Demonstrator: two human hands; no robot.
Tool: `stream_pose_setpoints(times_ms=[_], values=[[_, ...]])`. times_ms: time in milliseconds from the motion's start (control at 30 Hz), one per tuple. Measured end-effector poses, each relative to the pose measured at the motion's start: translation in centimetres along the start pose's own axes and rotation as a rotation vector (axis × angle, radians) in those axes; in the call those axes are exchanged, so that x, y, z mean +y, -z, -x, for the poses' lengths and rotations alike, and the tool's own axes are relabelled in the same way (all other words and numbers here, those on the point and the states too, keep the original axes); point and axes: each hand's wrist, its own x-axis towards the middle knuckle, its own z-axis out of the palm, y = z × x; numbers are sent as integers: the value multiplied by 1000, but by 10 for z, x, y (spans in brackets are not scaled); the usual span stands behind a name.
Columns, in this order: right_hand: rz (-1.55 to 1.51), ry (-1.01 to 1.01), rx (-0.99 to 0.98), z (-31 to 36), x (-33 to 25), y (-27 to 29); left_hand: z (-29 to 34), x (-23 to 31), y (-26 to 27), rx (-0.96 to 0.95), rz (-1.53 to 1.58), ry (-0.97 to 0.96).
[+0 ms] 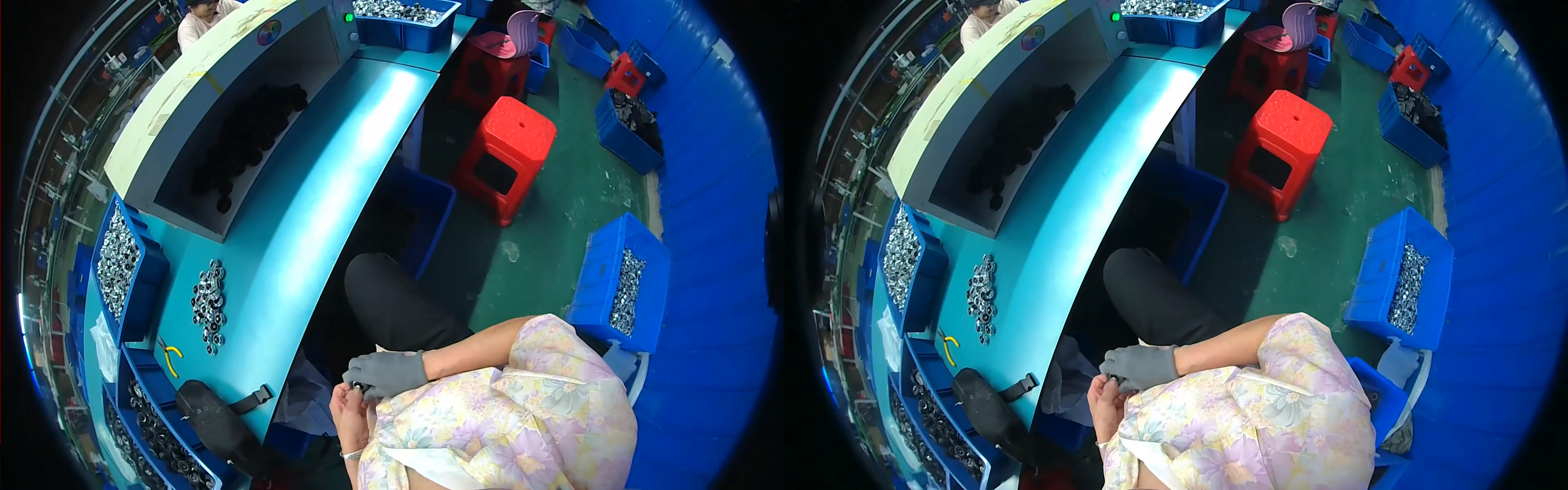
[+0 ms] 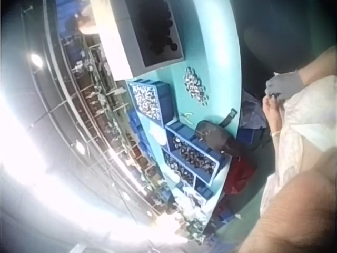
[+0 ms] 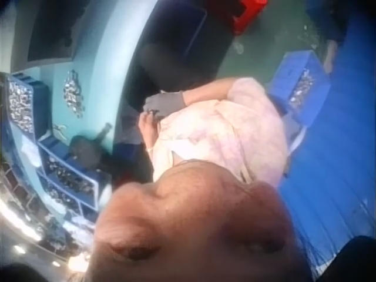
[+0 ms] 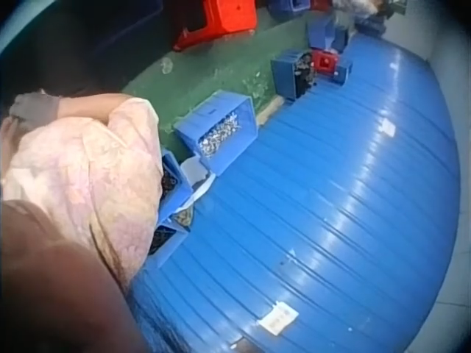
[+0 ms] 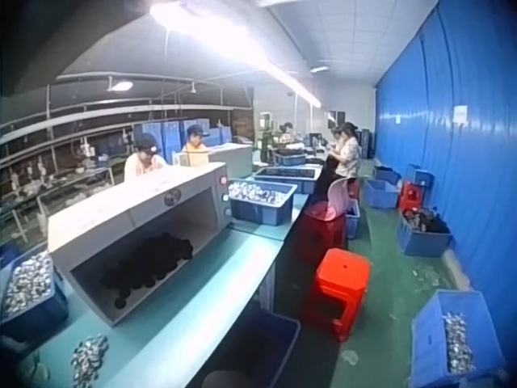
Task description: Assembling small mechanical components by hand at a factory workbench.
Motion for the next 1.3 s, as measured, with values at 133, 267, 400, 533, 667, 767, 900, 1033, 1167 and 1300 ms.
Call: stream_pose_setpoints(times_ms=[133, 267, 400, 533, 667, 767, 900, 1033, 1167, 1300], values=[[-3, -63, -54, -2, -4, 3, 1, 5, 8, -101, 98, 55], [-43, -73, -141, -2, -10, 1, 10, 7, 11, -160, 174, 106], [-260, 78, 61, -9, -2, -6, 15, 18, 11, -216, 198, 58], [-241, 5, 187, -24, -9, 25, -4, 38, -3, -396, 301, -18], [-223, 114, 192, -38, -16, 36, 2, 43, -7, -478, 490, 14], [-323, 46, 144, -43, -21, 26, 9, 42, -8, -441, 553, -24], [-388, 77, 187, -50, -25, 24, 8, 39, -2, -464, 581, -62], [-338, 97, 84, -48, -21, 26, 9, 39, -5, -448, 598, -55], [-375, 133, 125, -48, -18, 24, 4, 36, -2, -387, 548, -93], [-889, -178, 188, -36, -8, 14, 5, 48, -16, -8, 15, -604]])
